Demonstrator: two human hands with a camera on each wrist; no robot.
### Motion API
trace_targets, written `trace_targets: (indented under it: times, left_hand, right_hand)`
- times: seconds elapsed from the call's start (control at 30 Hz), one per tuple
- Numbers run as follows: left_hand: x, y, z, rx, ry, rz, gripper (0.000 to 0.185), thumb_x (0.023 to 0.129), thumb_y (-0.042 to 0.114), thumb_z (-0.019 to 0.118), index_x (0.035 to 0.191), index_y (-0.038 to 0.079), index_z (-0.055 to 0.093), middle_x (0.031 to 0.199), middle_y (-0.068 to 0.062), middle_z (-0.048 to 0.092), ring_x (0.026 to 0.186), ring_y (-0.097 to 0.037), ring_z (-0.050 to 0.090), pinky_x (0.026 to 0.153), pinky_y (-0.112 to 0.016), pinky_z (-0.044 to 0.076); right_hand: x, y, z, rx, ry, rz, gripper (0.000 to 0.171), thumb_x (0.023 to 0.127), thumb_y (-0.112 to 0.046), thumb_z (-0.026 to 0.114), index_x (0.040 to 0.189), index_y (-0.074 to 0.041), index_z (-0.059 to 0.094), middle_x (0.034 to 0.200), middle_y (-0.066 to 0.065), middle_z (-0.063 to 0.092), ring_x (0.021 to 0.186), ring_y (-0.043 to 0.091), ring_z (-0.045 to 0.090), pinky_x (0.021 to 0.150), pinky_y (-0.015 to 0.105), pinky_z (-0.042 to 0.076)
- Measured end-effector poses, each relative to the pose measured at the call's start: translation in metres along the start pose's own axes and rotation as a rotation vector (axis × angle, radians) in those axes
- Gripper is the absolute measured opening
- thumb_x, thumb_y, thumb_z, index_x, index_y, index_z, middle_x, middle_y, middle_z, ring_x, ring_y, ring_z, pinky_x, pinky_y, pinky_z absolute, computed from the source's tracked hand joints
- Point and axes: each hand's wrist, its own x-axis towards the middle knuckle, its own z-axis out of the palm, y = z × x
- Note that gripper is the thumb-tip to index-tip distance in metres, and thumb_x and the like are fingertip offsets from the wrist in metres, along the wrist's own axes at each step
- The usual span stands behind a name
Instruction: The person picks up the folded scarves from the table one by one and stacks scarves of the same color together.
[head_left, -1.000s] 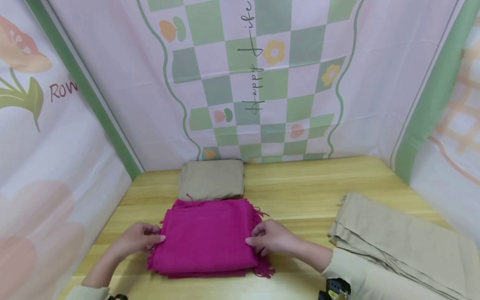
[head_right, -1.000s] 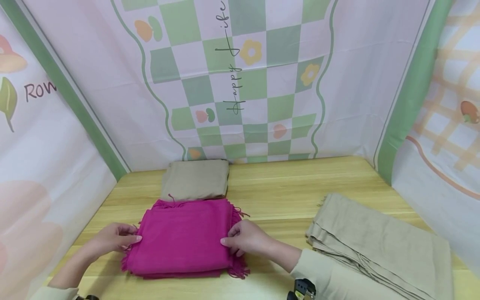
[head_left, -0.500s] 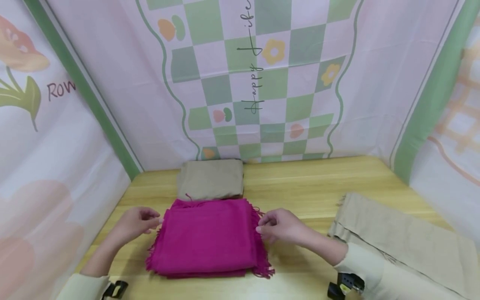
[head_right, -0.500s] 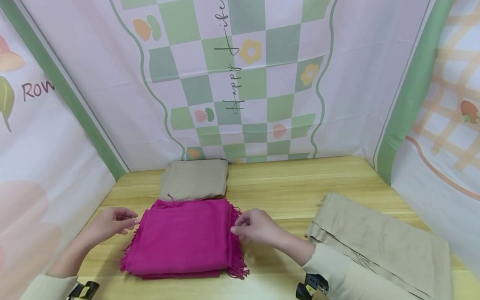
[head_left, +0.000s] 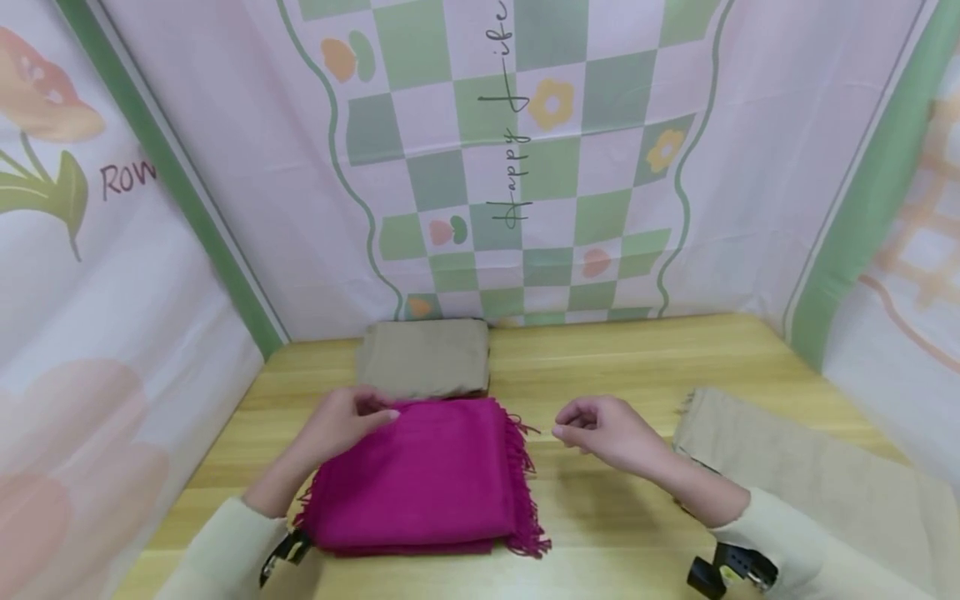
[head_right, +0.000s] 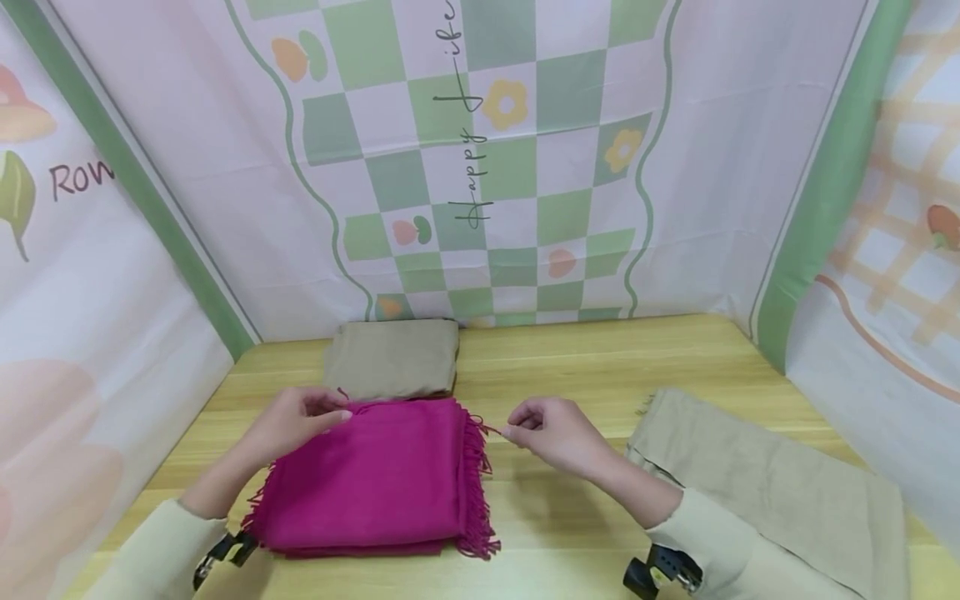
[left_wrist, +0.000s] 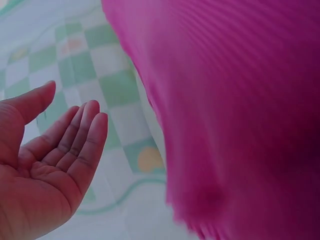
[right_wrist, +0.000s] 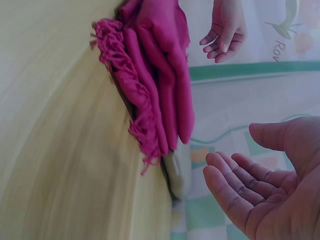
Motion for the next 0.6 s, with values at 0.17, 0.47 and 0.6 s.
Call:
trace_targets:
  times: [0.17, 0.47, 0.6]
  left_hand:
    - [0.016, 0.018, 0.02, -0.035, -0.043, 0.07, 0.016, 0.089, 0.021, 0.073, 0.097, 0.007, 0.073, 0.084, 0.004, 0.068, 0.078, -0.01, 0.062, 0.07, -0.03, 0.051]
    - [0.042, 0.056, 0.067, -0.099, -0.158, 0.2, 0.019, 0.091, 0.021, 0.071, 0.1, 0.005, 0.073, 0.088, 0.003, 0.069, 0.081, -0.009, 0.062, 0.072, -0.026, 0.051]
    - [0.054, 0.072, 0.092, -0.112, -0.218, 0.262, 0.021, 0.09, 0.02, 0.071, 0.101, 0.002, 0.072, 0.086, 0.001, 0.07, 0.076, -0.006, 0.061, 0.07, -0.023, 0.05]
  right_hand:
    - [-0.006, 0.003, -0.014, -0.04, 0.041, 0.017, 0.028, 0.093, -0.025, 0.067, 0.107, -0.001, 0.066, 0.086, 0.002, 0.066, 0.082, 0.021, 0.064, 0.07, 0.035, 0.055]
    - [-0.025, 0.019, -0.042, -0.141, 0.109, 0.014, 0.028, 0.095, -0.028, 0.064, 0.104, -0.002, 0.065, 0.085, 0.002, 0.065, 0.077, 0.017, 0.062, 0.064, 0.029, 0.053]
    - [-0.035, 0.031, -0.058, -0.233, 0.166, 0.017, 0.032, 0.096, -0.03, 0.063, 0.106, 0.0, 0.066, 0.088, 0.002, 0.066, 0.079, 0.016, 0.062, 0.064, 0.029, 0.052]
